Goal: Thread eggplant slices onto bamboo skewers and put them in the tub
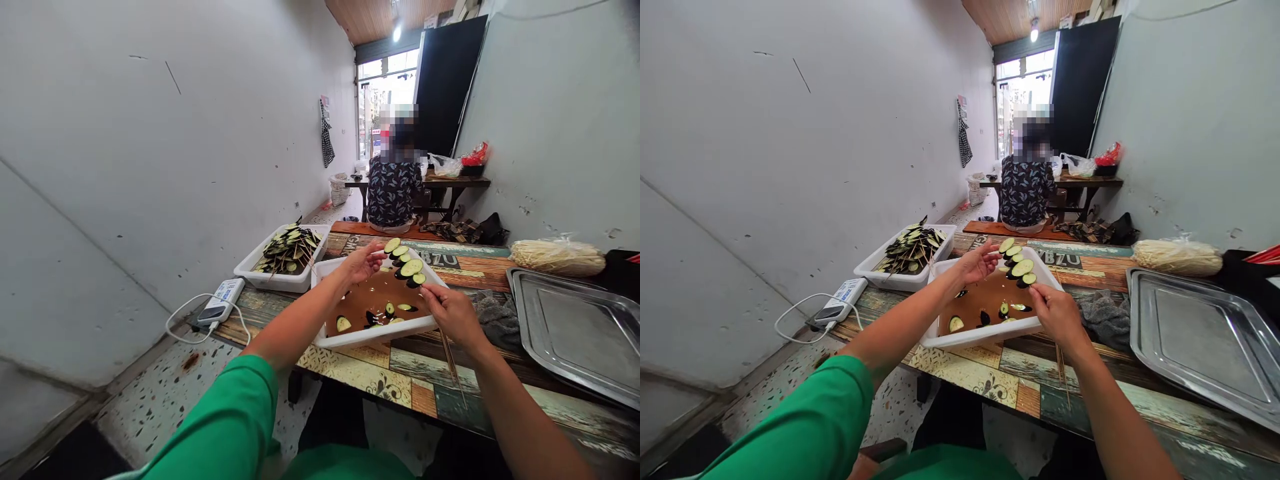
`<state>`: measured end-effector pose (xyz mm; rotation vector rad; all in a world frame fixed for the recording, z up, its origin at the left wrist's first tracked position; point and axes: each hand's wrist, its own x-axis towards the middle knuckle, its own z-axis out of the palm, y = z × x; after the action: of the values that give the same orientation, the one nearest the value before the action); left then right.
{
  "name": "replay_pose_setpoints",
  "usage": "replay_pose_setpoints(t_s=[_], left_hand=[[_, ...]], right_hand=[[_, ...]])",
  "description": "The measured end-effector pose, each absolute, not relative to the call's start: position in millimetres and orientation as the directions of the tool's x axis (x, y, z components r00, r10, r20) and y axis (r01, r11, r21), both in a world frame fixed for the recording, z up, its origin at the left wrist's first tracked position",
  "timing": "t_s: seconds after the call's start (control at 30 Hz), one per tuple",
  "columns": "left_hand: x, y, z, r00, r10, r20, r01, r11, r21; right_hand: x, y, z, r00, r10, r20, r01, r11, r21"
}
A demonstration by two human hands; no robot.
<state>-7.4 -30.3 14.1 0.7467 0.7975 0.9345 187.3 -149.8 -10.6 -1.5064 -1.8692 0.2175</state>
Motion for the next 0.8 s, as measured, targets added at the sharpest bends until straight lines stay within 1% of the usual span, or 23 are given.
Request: replay_pose_setpoints(t_s=[0.1,0.17,0.27,0.4,0.47,0.53,0.6,0.67,0.7,0.8], left_hand=[[-7.4,-33.8,14.1,0.376,0.89,-0.256,-0.394,0.404,0.826],[-5.2,-34.2,11.4,0.396,0.886,-0.243,-0.388,0.401,0.83],[-1.4,-32.6,6.4,0.375,0.887,-0.27,-0.366,0.41,0.836],[0.7,-30.7,5.5,0.275,0.894,-0.354,-0.305,0.43,0.85],[0.7,-30.8,7.9,0.247,0.891,-0.38,-0.289,0.442,0.849],[0.4,-30.8,10.0,0.265,0.895,-0.359,-0.307,0.431,0.848],[-0.2,-29.3,9.6,0.267,0.924,-0.273,-0.363,0.359,0.86],[-1.2,-25.3,6.3,0.183,0.967,-0.18,-0.432,0.243,0.868],[-1.8,-22.5,4.0,0.122,0.978,-0.168,-0.452,0.205,0.868],[-3.8,-14.4,-1.4,0.015,0.979,-0.205,-0.422,0.192,0.886]], right_hand=[[186.3,-149.5,-13.0,-0.071,0.892,0.446,0.782,0.327,-0.53],[185.8,-149.7,-14.8,-0.083,0.889,0.451,0.804,0.327,-0.497],[184.3,-151.1,-17.4,-0.123,0.88,0.458,0.86,0.325,-0.394],[179.6,-154.3,-19.9,-0.188,0.859,0.476,0.925,0.318,-0.209],[178.0,-155.5,-20.1,-0.198,0.856,0.477,0.938,0.306,-0.161],[178.8,-156.0,-19.4,-0.18,0.857,0.483,0.938,0.298,-0.179],[182.1,-155.5,-18.0,-0.154,0.863,0.481,0.919,0.304,-0.25],[186.8,-153.5,-16.4,-0.155,0.876,0.457,0.882,0.331,-0.336],[189.2,-151.8,-15.8,-0.169,0.881,0.442,0.86,0.351,-0.371],[193.9,-146.0,-15.6,-0.221,0.874,0.433,0.805,0.414,-0.425]])
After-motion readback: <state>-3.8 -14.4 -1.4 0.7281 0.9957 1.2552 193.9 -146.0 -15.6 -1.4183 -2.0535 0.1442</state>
